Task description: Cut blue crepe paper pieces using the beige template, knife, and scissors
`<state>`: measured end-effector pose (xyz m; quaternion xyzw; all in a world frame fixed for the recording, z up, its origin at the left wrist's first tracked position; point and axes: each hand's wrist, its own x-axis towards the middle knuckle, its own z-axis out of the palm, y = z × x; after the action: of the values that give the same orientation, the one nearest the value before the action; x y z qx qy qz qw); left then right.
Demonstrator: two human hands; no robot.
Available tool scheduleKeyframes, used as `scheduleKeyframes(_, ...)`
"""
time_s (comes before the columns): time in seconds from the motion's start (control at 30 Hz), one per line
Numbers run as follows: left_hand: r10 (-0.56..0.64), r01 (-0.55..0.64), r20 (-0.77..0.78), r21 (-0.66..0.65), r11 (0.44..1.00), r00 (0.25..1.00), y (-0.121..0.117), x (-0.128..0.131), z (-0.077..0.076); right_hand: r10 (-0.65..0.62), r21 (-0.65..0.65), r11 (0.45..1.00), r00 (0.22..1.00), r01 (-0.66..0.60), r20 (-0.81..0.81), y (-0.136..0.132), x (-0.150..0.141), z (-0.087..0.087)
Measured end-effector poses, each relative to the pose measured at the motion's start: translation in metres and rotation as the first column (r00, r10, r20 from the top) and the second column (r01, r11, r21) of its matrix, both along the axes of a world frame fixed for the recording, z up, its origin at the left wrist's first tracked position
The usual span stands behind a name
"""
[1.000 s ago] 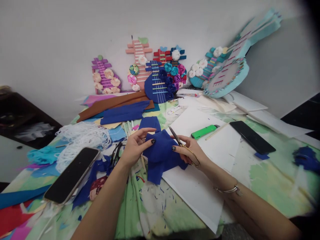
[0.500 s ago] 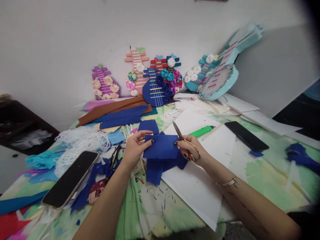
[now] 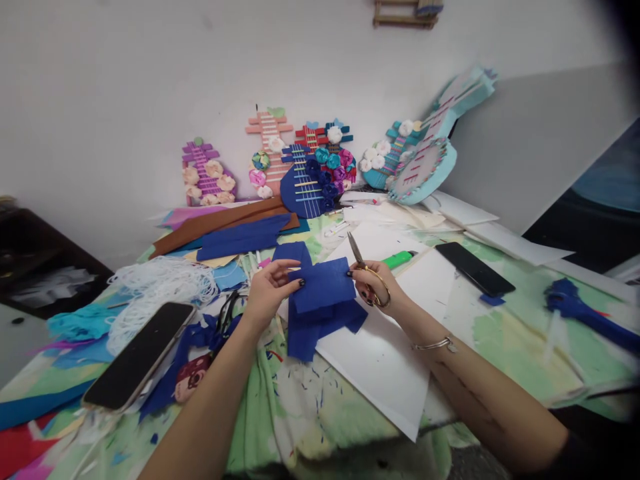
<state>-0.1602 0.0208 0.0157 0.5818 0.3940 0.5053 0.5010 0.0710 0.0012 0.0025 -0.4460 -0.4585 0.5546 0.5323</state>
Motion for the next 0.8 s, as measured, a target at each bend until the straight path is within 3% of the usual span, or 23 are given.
scheduleKeyframes(0.13,-0.073,0.073,-0.036,-0.025,0.997,0.997,-0.002,-0.003,0.001,0.064,0.012,0.998,0.998,-0.064,0.03,-0.001,0.001,0.001)
scheduleKeyframes(0.27,-0.191,0.185,-0.106,-0.062,0.981,0.976,-0.008,-0.003,0.011,0.211,-0.003,0.977,0.974,-0.212,0.087,-0.011,-0.003,0.009)
scheduleKeyframes(0.4,-0.247,0.273,-0.33,0.036,0.961,0.911,-0.021,0.009,0.018,0.308,-0.002,0.95,0.941,-0.311,0.139,-0.022,-0.014,0.014)
scheduleKeyframes(0.5,-0.235,0.282,-0.421,0.052,0.958,0.876,-0.029,0.021,0.013,0.346,0.01,0.936,0.924,-0.352,0.164,-0.027,-0.022,0.012)
scheduleKeyframes(0.67,-0.289,0.287,-0.355,-0.06,0.956,0.889,-0.031,0.026,0.004,0.35,0.046,0.93,0.917,-0.365,0.189,-0.026,-0.021,0.01)
scheduleKeyframes(0.8,-0.296,0.272,-0.251,-0.127,0.954,0.922,-0.029,0.021,0.008,0.318,0.11,0.931,0.921,-0.348,0.225,-0.023,-0.014,0.01)
